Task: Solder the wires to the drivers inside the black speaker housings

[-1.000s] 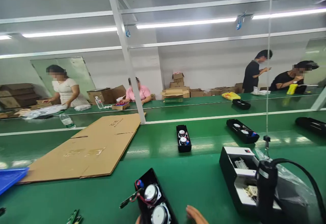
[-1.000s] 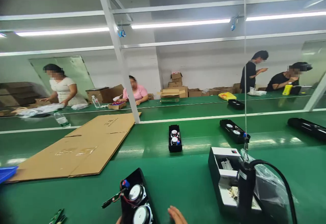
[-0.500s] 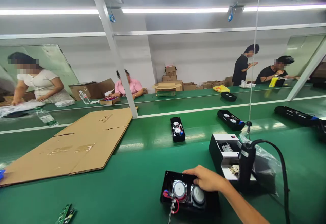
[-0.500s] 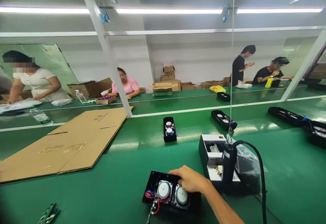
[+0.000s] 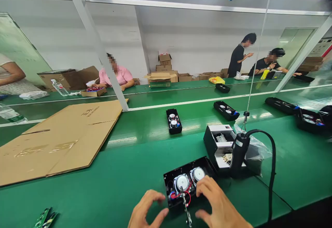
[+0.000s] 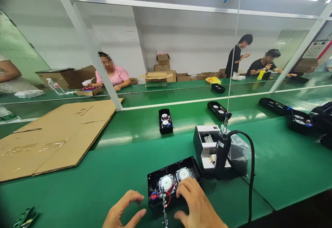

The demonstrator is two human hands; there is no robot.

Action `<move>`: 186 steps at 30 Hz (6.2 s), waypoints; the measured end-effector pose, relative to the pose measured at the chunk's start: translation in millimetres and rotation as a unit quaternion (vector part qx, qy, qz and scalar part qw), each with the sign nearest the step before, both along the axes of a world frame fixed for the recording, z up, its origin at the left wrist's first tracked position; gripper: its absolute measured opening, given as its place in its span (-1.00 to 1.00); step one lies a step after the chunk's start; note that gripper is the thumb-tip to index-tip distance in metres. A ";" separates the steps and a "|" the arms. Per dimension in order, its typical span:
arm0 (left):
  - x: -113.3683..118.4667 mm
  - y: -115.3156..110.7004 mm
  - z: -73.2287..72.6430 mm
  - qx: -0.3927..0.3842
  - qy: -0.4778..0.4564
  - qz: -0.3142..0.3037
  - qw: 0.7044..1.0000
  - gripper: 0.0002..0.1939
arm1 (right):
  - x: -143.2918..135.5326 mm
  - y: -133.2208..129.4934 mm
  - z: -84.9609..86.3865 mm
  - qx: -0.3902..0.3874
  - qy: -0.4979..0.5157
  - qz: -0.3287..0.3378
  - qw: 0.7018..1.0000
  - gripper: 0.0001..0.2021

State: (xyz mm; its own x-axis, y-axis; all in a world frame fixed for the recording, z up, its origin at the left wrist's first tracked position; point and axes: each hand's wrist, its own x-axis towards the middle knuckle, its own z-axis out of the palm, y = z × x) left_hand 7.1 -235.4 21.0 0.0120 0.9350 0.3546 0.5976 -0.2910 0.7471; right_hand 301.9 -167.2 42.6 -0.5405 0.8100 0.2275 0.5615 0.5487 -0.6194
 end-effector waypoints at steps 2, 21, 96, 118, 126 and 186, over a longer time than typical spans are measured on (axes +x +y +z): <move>9.8 10.7 10.1 0.046 0.057 0.010 0.997 -0.75 | -9.7 -12.1 -19.4 0.102 0.017 0.020 0.994 -0.49; 54.5 36.5 13.7 0.033 0.096 0.027 0.994 -0.77 | -9.5 28.8 12.3 0.070 0.040 0.082 0.993 -0.66; 31.3 163.8 64.8 -0.356 0.082 -0.244 0.899 -0.44 | -65.4 110.7 61.0 -0.110 -0.206 0.150 0.961 -0.62; 31.8 152.2 58.4 -0.334 0.060 -0.232 0.912 -0.61 | -60.3 103.7 54.3 -0.130 -0.155 0.145 0.969 -0.68; 33.3 151.0 60.9 -0.333 0.081 -0.230 0.911 -0.62 | -58.8 97.5 51.1 -0.123 -0.147 0.134 0.972 -0.79; 63.1 46.9 3.3 -0.058 0.262 -0.124 0.955 -0.89 | 41.9 33.6 71.1 -0.164 0.464 -0.109 0.864 -0.54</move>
